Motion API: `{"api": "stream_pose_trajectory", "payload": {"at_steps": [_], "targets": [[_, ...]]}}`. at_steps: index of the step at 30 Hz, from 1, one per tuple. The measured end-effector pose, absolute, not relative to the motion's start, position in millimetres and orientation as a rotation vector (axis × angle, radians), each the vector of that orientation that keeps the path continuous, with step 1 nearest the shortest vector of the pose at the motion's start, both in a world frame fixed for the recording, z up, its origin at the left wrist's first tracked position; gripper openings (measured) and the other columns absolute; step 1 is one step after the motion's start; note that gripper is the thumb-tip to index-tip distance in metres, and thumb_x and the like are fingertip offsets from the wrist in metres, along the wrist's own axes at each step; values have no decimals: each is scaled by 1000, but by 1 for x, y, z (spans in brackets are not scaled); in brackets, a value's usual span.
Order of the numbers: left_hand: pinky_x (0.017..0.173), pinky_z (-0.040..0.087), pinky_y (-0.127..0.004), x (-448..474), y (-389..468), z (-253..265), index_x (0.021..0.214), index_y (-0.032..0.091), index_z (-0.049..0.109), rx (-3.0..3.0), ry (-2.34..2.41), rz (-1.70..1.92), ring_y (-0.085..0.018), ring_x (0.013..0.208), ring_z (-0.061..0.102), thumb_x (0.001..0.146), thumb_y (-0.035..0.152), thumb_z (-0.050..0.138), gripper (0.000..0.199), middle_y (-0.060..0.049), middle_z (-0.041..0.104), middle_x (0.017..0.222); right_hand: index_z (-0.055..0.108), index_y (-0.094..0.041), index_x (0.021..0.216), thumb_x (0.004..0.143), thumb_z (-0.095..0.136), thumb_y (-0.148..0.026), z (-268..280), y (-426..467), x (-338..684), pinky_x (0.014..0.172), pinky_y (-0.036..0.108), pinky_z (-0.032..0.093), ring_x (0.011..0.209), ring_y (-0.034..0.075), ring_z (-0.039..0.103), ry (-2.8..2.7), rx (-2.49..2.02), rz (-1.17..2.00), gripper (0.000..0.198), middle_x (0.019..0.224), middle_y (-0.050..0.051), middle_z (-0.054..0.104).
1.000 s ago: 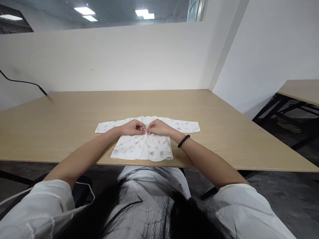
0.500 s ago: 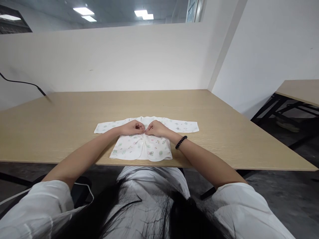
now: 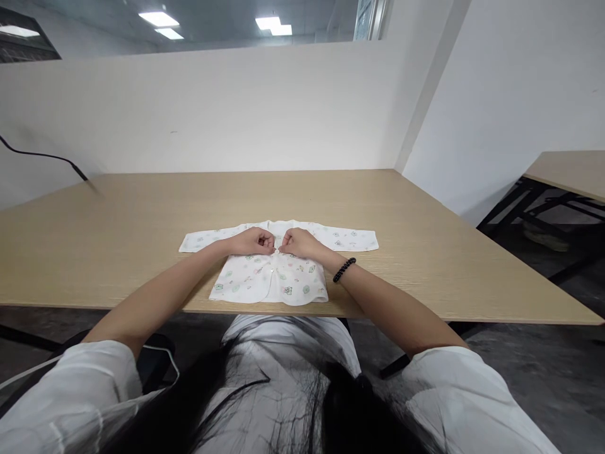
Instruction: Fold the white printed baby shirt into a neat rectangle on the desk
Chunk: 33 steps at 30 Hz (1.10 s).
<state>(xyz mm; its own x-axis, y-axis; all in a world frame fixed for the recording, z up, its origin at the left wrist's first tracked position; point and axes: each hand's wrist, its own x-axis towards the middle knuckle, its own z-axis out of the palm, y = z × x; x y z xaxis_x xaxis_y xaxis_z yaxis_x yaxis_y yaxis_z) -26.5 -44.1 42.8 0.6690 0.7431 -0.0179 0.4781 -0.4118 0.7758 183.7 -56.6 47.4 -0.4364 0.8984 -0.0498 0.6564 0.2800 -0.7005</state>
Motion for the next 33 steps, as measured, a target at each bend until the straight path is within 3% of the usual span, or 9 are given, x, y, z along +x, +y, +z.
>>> {"api": "stream_pose_trajectory", "payload": {"at_steps": [3, 8, 11, 17, 23, 33], "targets": [[49, 25, -23, -28, -45, 46, 59, 18, 52, 2103, 924, 419, -8, 52, 32, 73, 35, 68, 28, 5, 38, 56, 54, -19, 70, 79, 69, -30, 53, -63, 185, 50, 23, 31, 53, 10, 46, -2273, -1359, 911, 21, 61, -3, 55], [49, 26, -25, -31, -50, 51, 56, 17, 52, 2119, 756, 319, -8, 50, 31, 76, 42, 70, 37, 5, 36, 53, 39, -21, 55, 74, 71, -59, 62, -79, 184, 46, 27, 18, 45, 8, 27, -2691, -1220, 898, 53, 49, -6, 34], [50, 28, -25, -31, -53, 50, 64, 17, 62, 2108, 718, 234, -9, 51, 35, 75, 43, 73, 31, 4, 40, 55, 44, -20, 57, 73, 72, -51, 63, -81, 183, 46, 28, 19, 46, 9, 29, -2774, -1230, 865, 45, 50, -5, 38], [51, 33, -26, -29, -54, 46, 75, 18, 71, 2068, 712, 182, -9, 50, 34, 72, 41, 78, 24, 7, 35, 54, 46, -20, 60, 69, 62, -21, 65, -71, 191, 45, 25, 21, 46, 8, 30, -2769, -1044, 1147, 19, 51, -8, 35], [52, 37, -26, -27, -54, 42, 77, 17, 73, 2034, 711, 190, -8, 49, 37, 71, 37, 79, 21, 8, 34, 53, 61, -19, 69, 69, 62, -22, 65, -73, 191, 42, 25, 23, 43, 8, 32, -2582, -1125, 1292, 3, 49, -8, 40], [48, 32, -23, -26, -55, 43, 77, 16, 74, 2053, 718, 195, -9, 48, 39, 71, 37, 79, 22, 6, 40, 51, 72, -17, 79, 68, 65, -27, 68, -73, 192, 42, 24, 20, 44, 7, 31, -2590, -1122, 1367, 16, 50, -6, 46]]}}
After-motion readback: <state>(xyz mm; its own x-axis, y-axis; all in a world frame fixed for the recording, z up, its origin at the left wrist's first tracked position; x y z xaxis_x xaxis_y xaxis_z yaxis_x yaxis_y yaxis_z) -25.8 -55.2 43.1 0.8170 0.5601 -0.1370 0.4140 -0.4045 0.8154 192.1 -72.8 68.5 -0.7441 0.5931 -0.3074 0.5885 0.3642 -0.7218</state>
